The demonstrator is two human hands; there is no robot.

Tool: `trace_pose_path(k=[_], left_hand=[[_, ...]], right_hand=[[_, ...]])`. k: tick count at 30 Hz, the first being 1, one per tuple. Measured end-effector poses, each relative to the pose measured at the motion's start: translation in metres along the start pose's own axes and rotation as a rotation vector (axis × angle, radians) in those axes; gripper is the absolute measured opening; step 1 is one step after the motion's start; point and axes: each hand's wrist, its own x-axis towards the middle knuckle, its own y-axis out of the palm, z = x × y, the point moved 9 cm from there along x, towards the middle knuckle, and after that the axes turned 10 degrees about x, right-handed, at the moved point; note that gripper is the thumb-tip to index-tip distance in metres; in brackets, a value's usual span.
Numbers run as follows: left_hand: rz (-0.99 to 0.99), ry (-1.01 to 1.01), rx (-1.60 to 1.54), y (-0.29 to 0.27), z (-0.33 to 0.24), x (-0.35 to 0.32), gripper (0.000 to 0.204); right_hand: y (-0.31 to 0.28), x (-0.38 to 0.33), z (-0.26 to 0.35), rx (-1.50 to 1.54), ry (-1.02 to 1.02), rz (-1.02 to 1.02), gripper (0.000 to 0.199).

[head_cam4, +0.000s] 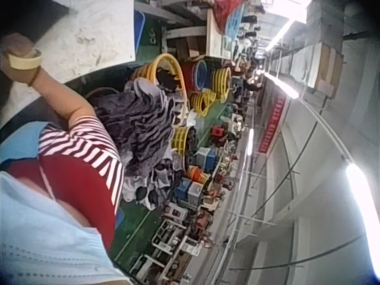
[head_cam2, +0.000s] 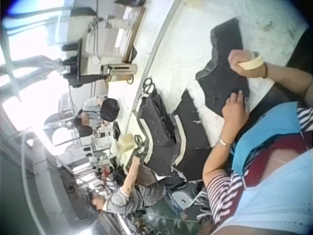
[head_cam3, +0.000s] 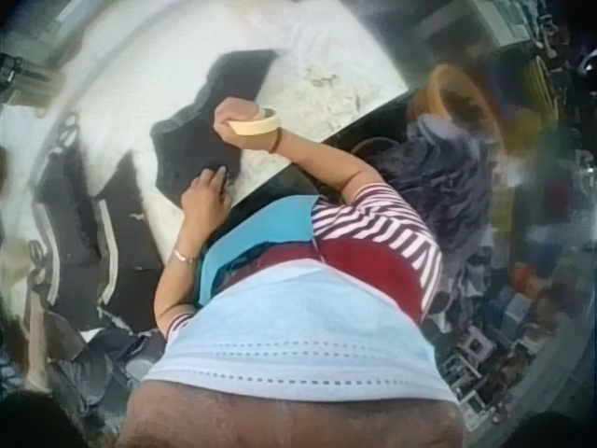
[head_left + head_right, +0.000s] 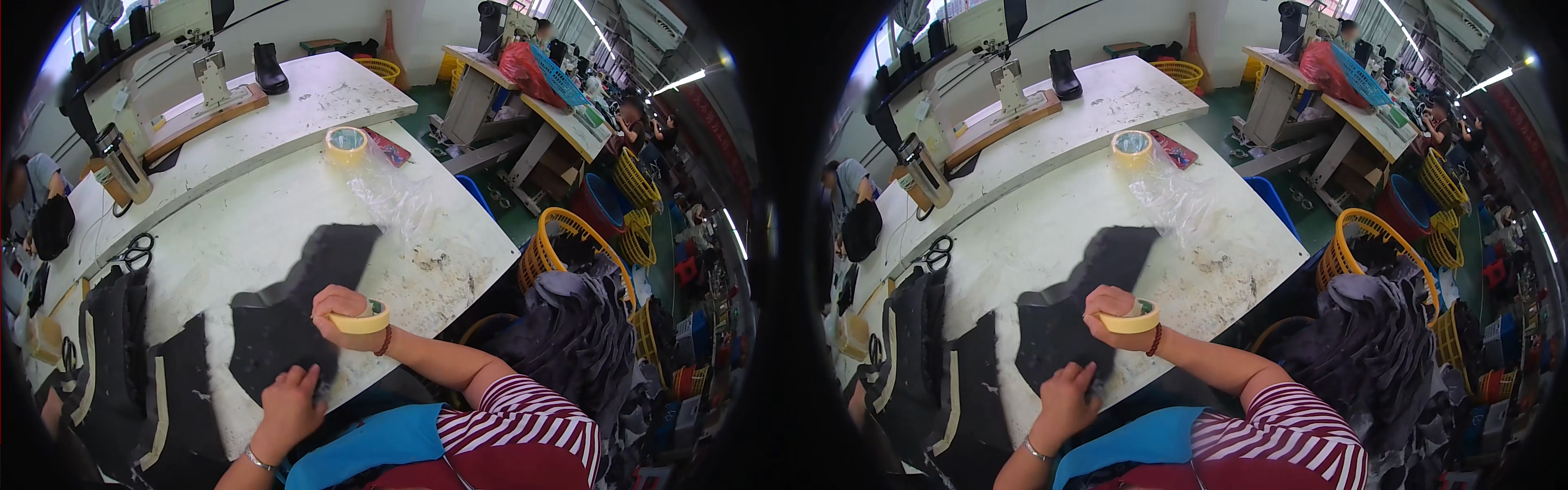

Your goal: Apply adhesive tape to the edges and seams of shoe upper components.

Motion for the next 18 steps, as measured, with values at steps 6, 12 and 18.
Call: trace_pose_path(k=[6,12,18], left_hand=[[0.19,-0.039,-0.466,0.001,-0.015,-0.016,0.049],[-0.032,-0.463,-1.292,0.033,0.037,-0.03,0.022],[-0.142,-0.374,-1.28,0.025,0.034,0.011,0.022]], right_hand=[[0.039,-0.018,0.018,0.036,0.015,0.168,0.008],[0.055,-0.024,0.038,0.166,-0.031,0.263,0.008],[0.052,-0.015,0.056,-0.033,-0.105,0.377,0.014]])
